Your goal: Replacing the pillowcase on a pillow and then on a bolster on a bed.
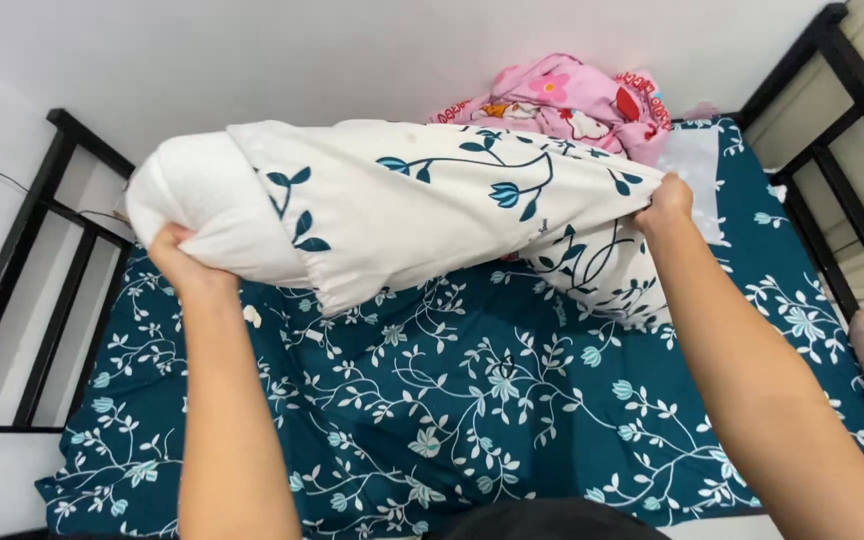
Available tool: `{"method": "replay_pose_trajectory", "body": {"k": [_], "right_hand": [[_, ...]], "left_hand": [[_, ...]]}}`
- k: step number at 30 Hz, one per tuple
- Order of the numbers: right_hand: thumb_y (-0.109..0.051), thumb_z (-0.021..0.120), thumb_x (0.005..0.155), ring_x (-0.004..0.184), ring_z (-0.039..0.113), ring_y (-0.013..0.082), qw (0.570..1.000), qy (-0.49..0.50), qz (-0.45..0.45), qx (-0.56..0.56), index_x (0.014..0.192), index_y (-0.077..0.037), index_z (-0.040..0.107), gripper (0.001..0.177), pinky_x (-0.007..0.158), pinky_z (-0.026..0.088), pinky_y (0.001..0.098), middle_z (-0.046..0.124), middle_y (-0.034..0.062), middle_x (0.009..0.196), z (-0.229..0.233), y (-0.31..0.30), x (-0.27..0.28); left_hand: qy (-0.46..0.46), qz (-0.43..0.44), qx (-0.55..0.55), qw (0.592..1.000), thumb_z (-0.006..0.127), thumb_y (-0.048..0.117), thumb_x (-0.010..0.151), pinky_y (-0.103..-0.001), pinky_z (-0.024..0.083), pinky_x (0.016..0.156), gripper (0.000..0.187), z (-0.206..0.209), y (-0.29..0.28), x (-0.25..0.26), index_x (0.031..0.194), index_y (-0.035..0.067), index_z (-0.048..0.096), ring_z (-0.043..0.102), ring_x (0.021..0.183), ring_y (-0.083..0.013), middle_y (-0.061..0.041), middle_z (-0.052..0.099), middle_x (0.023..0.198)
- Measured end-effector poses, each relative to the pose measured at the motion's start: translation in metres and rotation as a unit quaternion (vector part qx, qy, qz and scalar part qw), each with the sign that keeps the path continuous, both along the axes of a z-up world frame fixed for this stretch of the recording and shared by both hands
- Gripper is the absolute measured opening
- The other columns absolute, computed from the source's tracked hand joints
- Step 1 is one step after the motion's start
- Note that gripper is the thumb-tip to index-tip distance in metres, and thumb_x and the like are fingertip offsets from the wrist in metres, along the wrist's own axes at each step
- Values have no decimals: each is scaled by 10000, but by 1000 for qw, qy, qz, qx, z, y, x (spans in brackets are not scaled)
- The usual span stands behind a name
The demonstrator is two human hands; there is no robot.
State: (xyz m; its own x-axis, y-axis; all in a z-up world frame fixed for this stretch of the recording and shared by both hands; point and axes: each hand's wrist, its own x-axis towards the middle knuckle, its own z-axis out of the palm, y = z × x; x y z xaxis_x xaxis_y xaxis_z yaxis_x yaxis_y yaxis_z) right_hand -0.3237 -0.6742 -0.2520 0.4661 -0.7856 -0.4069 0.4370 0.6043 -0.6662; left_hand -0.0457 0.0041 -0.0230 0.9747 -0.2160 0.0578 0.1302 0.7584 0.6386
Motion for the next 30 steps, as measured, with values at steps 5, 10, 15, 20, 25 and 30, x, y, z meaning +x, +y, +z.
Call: {"method": "replay_pose_trajectory", "body": {"k": [5,10,15,20,25,30], "right_hand": [[-360,541,1030,885,647,330,908,292,256,-156,1274,23,595,458,673,546,466,679,221,1177,-38,21,-11],[-553,535,946,1040,638,406,767,417,442,-208,1496,-151,407,694,716,606,544,496,181,1408,94,176,9],[-489,481,1052,1294,550,326,736,216,380,-517,1524,-102,375,620,946,517,497,494,171,1496,114,275,72],[-376,450,1108,1239,632,270,714,102,342,-603,1409,-21,563,479,1067,473,370,666,172,1324,83,314,100],[-366,458,1094,1169,626,222,732,66,396,-551,1336,-14,624,458,1024,476,337,692,162,1251,148,335,75],[-261,587,1017,1070,666,228,701,79,378,-599,1268,-39,630,338,936,517,331,697,149,1166,201,348,58]], "left_hand": [[10,15,4,1000,530,110,635,-575,514,1120,670,-73,-33,-11,1289,-36,554,610,1240,-400,-183,624,1241],[-40,40,96,994,525,-47,565,-381,591,851,801,-73,-102,-87,1358,65,531,663,963,-249,-84,663,1088],[-74,-7,275,959,566,-109,571,-262,520,708,826,-98,-106,-116,1381,55,558,653,914,-174,-47,674,1092],[-103,-56,288,950,585,-120,555,-271,509,660,809,-98,-86,-136,1350,28,566,654,890,-182,-48,667,1072],[-123,-77,282,948,586,-118,525,-269,533,685,830,-88,-65,-146,1342,22,568,675,899,-187,-42,689,1065],[-139,-109,291,940,611,-119,504,-252,532,750,859,-59,-70,-164,1347,37,556,665,919,-158,-15,678,1055]]}}
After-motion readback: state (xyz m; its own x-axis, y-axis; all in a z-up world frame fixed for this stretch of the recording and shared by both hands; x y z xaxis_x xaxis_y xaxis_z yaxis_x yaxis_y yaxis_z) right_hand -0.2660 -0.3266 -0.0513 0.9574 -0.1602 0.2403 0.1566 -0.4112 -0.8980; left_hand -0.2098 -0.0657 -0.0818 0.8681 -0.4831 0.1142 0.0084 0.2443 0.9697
